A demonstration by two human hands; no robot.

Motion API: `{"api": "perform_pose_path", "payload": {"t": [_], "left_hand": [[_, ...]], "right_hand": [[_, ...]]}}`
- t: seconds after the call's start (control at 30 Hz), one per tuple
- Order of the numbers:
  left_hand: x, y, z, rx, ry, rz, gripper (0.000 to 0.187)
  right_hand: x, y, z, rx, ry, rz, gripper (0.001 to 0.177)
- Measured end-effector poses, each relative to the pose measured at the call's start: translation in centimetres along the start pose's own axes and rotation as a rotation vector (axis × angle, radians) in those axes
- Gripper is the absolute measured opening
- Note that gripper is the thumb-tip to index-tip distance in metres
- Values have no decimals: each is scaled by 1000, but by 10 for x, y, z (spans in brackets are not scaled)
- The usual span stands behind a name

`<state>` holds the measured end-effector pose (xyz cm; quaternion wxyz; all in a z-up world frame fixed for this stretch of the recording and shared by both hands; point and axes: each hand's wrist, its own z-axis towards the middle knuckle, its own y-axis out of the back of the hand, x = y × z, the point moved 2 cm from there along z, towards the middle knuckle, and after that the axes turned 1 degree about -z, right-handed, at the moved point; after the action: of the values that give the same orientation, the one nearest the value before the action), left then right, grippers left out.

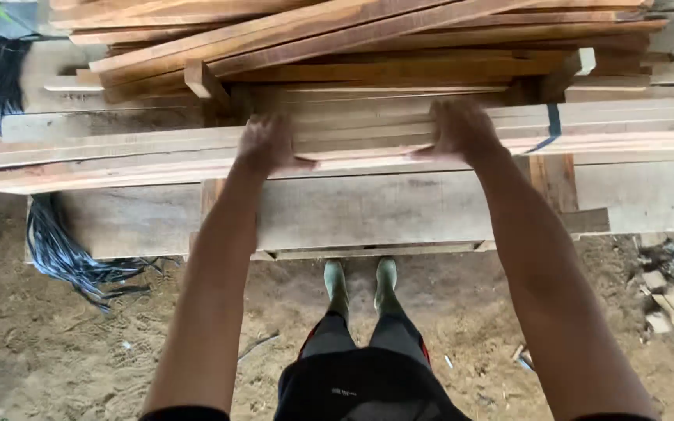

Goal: Organizing and stacking wood planks on a workshop rack.

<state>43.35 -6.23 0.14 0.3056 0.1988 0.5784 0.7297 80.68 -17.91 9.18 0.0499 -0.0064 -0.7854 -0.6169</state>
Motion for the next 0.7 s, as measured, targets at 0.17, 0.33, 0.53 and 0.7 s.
{"api": "perform_pose_path", "payload": {"t": [0.17,0.33,0.53,0.7], "left_hand": [[-38,60,-30,33,-2,30,94],[-42,49,-63,17,18,-43,101],[-37,18,-72,155,38,-12,102],[-53,69,-47,460,108,-68,92]], "right_hand": [[1,-18,-18,93,-17,-62,90],[26,-5,-53,187,-4,-77,91],[33,-15,-71,217,1,-50,87],[21,-18,-59,127,45,-42,86]]}}
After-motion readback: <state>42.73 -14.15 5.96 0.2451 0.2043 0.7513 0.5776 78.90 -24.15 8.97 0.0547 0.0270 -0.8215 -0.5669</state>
